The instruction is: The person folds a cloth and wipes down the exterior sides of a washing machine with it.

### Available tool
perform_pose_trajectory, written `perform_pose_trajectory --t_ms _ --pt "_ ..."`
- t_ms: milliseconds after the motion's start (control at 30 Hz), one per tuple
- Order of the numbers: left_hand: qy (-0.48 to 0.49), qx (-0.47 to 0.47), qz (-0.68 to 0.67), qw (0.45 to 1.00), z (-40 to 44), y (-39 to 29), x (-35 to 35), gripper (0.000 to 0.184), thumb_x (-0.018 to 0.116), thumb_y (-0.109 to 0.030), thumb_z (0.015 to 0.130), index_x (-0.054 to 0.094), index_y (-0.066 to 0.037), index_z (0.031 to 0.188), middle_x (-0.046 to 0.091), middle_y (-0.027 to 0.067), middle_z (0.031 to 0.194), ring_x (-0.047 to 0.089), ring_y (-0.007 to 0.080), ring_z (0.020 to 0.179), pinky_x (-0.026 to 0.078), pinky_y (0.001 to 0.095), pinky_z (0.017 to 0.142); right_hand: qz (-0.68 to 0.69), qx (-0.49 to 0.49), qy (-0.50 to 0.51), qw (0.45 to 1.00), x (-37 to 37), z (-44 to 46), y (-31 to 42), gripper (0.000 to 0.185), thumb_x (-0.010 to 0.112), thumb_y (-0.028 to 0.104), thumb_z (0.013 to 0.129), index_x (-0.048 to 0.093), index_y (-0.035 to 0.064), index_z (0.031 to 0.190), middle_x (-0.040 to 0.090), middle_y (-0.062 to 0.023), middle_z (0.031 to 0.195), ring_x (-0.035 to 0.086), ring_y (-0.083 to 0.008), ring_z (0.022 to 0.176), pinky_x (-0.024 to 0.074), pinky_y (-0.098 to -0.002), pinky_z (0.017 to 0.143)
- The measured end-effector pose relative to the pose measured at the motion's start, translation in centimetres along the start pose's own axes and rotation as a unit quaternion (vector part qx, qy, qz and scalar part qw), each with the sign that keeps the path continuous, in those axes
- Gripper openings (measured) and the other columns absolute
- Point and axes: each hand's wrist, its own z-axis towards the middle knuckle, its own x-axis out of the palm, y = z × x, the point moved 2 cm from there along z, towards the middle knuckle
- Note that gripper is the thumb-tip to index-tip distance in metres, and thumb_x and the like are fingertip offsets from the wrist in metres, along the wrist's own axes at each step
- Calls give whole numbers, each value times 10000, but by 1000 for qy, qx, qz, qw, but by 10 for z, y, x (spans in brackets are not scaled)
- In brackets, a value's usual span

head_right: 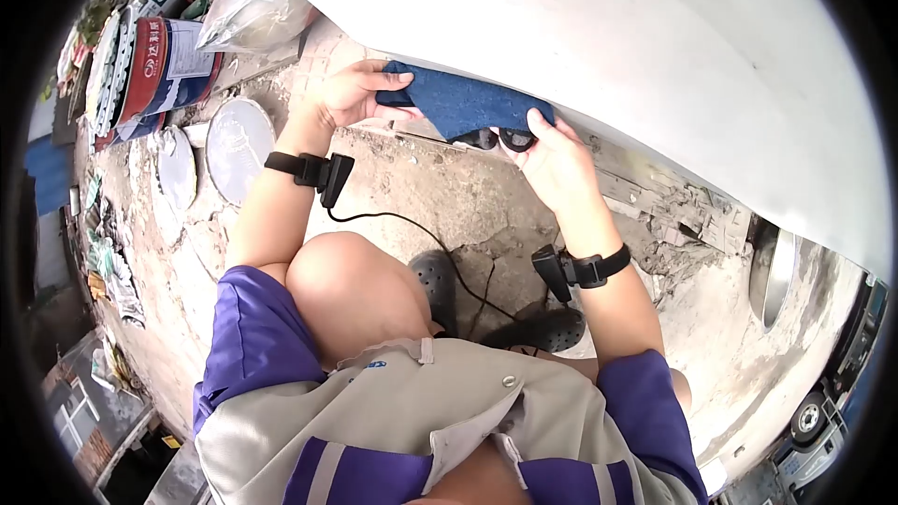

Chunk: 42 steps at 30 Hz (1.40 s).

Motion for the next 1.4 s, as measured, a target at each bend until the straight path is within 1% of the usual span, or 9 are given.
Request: perform_pose_trajectory --t_ms 167,267,467,667,867,1033,1133,1333,1400 --pt "147 -120 66 980 27 41 56 383 613 -123 916 501 18 1253 629 169 1113 661 346 956 583 391 837 19 -31 -67 997 -27 -35 7 240 522 146 960 534 77 1190 563 -65 1229 517 -203 1173 409 -384 1009" --pt "37 -73 6 997 17 24 41 300 583 -109 930 557 43 1187 649 173 1081 662 338 956 580 399 849 -14 -38 14 999 -15 -30 -14 262 519 156 962 532 128 1222 543 -16 1261 472 -164 1217 342 -382 1045" --pt "-3 14 26 1000 -10 -18 -30 273 571 -120 933 586 54 1143 657 166 1069 674 276 925 598 367 810 -95 -70 27 993 41 32 -48 176 577 91 926 591 45 1096 600 15 933 514 -71 802 435 -233 735" --pt "-8 82 49 995 -37 -25 -54 338 564 -152 934 571 90 1170 655 191 1087 678 252 947 592 370 797 -112 127 69 983 64 55 -55 330 529 176 963 484 54 1267 565 -58 1180 565 -169 1006 459 -335 945" --pt "123 -43 121 984 2 7 36 300 554 -131 950 570 54 1186 657 170 1081 678 278 929 593 378 792 117 11 -6 993 -15 -33 5 325 414 254 1011 449 91 1290 471 -127 1344 474 -314 1228 339 -513 1085" --pt "164 -51 158 972 35 51 110 323 528 -170 969 549 15 1233 631 161 1132 655 294 992 562 379 862 212 -138 -171 952 -94 -72 41 355 304 285 1039 428 1 1212 500 -151 1242 485 -311 1209 358 -483 1100" --pt "240 -57 206 947 34 40 124 280 559 -175 955 598 36 1136 672 126 1011 659 222 950 555 334 833 250 -111 -183 944 -71 -61 26 391 344 345 1026 433 32 1243 499 -131 1256 495 -294 1194 368 -479 1077" --pt "176 -50 206 961 6 -5 94 308 544 -100 944 553 58 1208 616 180 1164 617 307 1077 528 470 911 293 -32 -117 949 -28 -19 -3 349 467 237 984 426 69 1287 505 -125 1298 494 -317 1195 321 -493 1061" --pt "163 -48 207 963 11 7 95 298 500 -70 961 530 46 1234 595 194 1193 613 322 1076 538 468 894 295 -54 -117 947 -46 -18 0 295 455 164 977 458 49 1248 560 -132 1217 561 -314 1110 406 -478 993"
